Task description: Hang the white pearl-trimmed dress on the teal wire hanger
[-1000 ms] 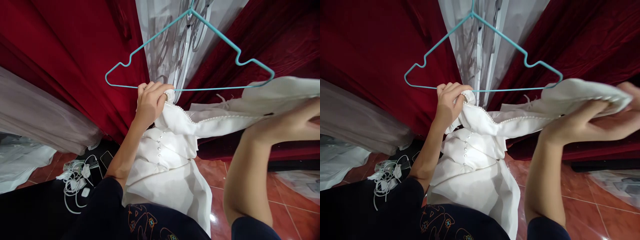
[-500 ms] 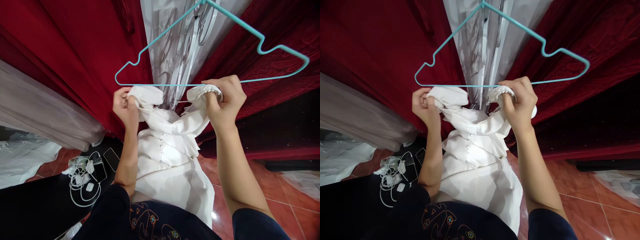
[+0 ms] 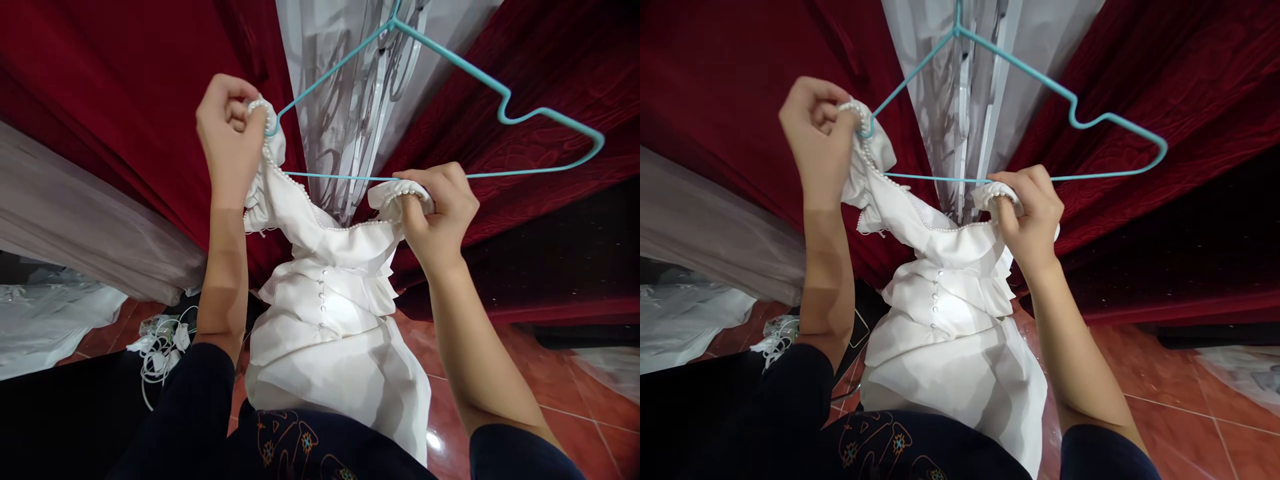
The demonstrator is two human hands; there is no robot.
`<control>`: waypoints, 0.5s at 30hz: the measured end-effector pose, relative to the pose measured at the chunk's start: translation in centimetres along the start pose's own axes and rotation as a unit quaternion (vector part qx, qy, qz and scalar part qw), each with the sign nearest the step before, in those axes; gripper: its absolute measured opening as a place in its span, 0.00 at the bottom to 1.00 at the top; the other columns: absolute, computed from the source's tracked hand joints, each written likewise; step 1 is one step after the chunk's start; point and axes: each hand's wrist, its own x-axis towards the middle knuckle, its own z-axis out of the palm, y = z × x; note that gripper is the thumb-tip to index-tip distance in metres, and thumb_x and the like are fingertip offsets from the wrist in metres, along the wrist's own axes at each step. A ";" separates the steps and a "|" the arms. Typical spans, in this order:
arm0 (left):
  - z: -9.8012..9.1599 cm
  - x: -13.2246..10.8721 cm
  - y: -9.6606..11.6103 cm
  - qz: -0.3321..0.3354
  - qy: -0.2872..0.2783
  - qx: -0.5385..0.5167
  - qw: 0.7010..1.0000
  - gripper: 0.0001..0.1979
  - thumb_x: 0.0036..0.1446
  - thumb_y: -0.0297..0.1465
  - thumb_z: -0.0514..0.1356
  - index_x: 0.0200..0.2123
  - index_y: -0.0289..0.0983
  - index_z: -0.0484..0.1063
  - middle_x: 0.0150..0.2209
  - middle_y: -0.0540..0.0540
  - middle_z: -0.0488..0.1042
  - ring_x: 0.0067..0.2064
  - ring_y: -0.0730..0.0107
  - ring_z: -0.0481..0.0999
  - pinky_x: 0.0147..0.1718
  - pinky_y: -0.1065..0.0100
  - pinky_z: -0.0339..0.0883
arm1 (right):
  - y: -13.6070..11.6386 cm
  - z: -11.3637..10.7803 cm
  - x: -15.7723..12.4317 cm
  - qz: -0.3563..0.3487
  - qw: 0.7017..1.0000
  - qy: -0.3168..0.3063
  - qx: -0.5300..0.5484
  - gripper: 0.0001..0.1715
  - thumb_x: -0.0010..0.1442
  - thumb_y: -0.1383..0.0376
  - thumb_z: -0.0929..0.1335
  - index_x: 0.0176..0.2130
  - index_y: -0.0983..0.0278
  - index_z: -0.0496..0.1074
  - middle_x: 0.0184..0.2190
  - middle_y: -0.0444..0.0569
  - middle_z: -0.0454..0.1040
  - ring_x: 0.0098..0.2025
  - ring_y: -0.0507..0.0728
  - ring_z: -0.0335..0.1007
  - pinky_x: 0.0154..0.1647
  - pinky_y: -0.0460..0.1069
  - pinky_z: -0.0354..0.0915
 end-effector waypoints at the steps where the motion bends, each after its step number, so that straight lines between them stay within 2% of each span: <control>1: 0.3 -0.1 1.1 0.004 -0.034 -0.011 0.999 0.16 0.80 0.49 0.52 0.47 0.45 0.71 0.41 0.49 0.75 0.43 0.68 0.80 0.42 0.59 0.77 | 0.1 0.0 -0.1 0.005 1.000 -0.001 -0.003 0.17 0.71 0.59 0.65 0.48 0.57 0.83 0.39 0.52 0.76 0.43 0.60 0.75 0.47 0.58 0.74; 2: 0.7 -0.4 2.0 0.017 -0.055 -0.021 0.998 0.16 0.81 0.48 0.50 0.50 0.47 0.71 0.45 0.48 0.77 0.49 0.65 0.81 0.47 0.57 0.79 | 0.2 0.1 -0.2 0.007 1.000 0.000 -0.003 0.17 0.71 0.59 0.65 0.49 0.58 0.83 0.40 0.53 0.76 0.43 0.60 0.75 0.48 0.58 0.74; 3: 1.1 -0.8 2.7 0.040 -0.052 -0.022 0.998 0.15 0.82 0.47 0.48 0.52 0.48 0.70 0.49 0.48 0.78 0.54 0.65 0.81 0.52 0.56 0.79 | 0.3 0.1 -0.2 0.008 1.000 0.000 -0.001 0.17 0.71 0.59 0.65 0.49 0.58 0.82 0.40 0.53 0.76 0.43 0.61 0.75 0.48 0.58 0.74; 5: 2.2 -2.1 3.6 0.085 0.007 0.006 0.996 0.16 0.85 0.45 0.42 0.54 0.47 0.67 0.54 0.48 0.76 0.59 0.68 0.77 0.59 0.55 0.74 | 0.5 0.2 -0.2 0.001 1.000 0.002 0.006 0.16 0.72 0.60 0.65 0.49 0.58 0.82 0.40 0.53 0.75 0.44 0.61 0.75 0.49 0.58 0.74; 7: 3.4 -3.8 4.5 0.111 0.049 0.035 0.992 0.17 0.85 0.42 0.40 0.54 0.42 0.65 0.53 0.46 0.75 0.58 0.70 0.74 0.61 0.55 0.71 | 0.6 0.4 -0.2 -0.012 1.000 0.003 0.006 0.16 0.72 0.60 0.64 0.49 0.58 0.81 0.40 0.53 0.75 0.44 0.60 0.75 0.48 0.57 0.74; 8: 4.1 -4.8 5.1 0.118 0.018 0.033 0.992 0.17 0.85 0.40 0.40 0.54 0.41 0.66 0.53 0.46 0.75 0.59 0.70 0.74 0.62 0.55 0.70 | 0.5 0.5 -0.2 -0.014 1.000 0.004 0.000 0.16 0.72 0.59 0.64 0.49 0.58 0.81 0.40 0.53 0.75 0.44 0.60 0.75 0.48 0.57 0.74; 11: 6.1 -7.3 6.8 0.138 -0.155 -0.002 0.978 0.17 0.84 0.33 0.44 0.55 0.42 0.73 0.54 0.45 0.79 0.59 0.65 0.77 0.60 0.57 0.71 | 0.0 0.5 -0.1 -0.003 1.000 0.010 -0.025 0.18 0.72 0.59 0.63 0.50 0.58 0.81 0.41 0.53 0.76 0.45 0.61 0.77 0.49 0.58 0.76; 12: 6.7 -8.0 7.2 0.139 -0.195 -0.005 0.971 0.18 0.82 0.30 0.45 0.55 0.42 0.75 0.53 0.45 0.80 0.57 0.64 0.79 0.59 0.56 0.71 | -0.2 0.4 0.0 -0.004 1.000 0.006 -0.028 0.19 0.72 0.60 0.62 0.51 0.58 0.81 0.42 0.53 0.76 0.46 0.61 0.77 0.50 0.58 0.76; 13: 7.2 -8.4 7.6 0.136 -0.218 -0.001 0.966 0.20 0.81 0.28 0.45 0.56 0.42 0.77 0.52 0.46 0.81 0.56 0.63 0.80 0.59 0.56 0.71 | -0.2 0.0 0.0 -0.014 1.000 0.000 -0.025 0.21 0.72 0.60 0.61 0.53 0.57 0.81 0.43 0.53 0.77 0.47 0.61 0.78 0.51 0.59 0.76; 15: 7.9 -8.9 8.0 0.123 -0.227 0.010 0.966 0.22 0.79 0.23 0.46 0.55 0.42 0.79 0.49 0.46 0.83 0.54 0.61 0.81 0.58 0.55 0.70 | 0.2 -1.0 -0.1 -0.049 0.998 -0.010 -0.025 0.23 0.72 0.61 0.61 0.57 0.54 0.80 0.49 0.54 0.78 0.52 0.63 0.79 0.55 0.62 0.76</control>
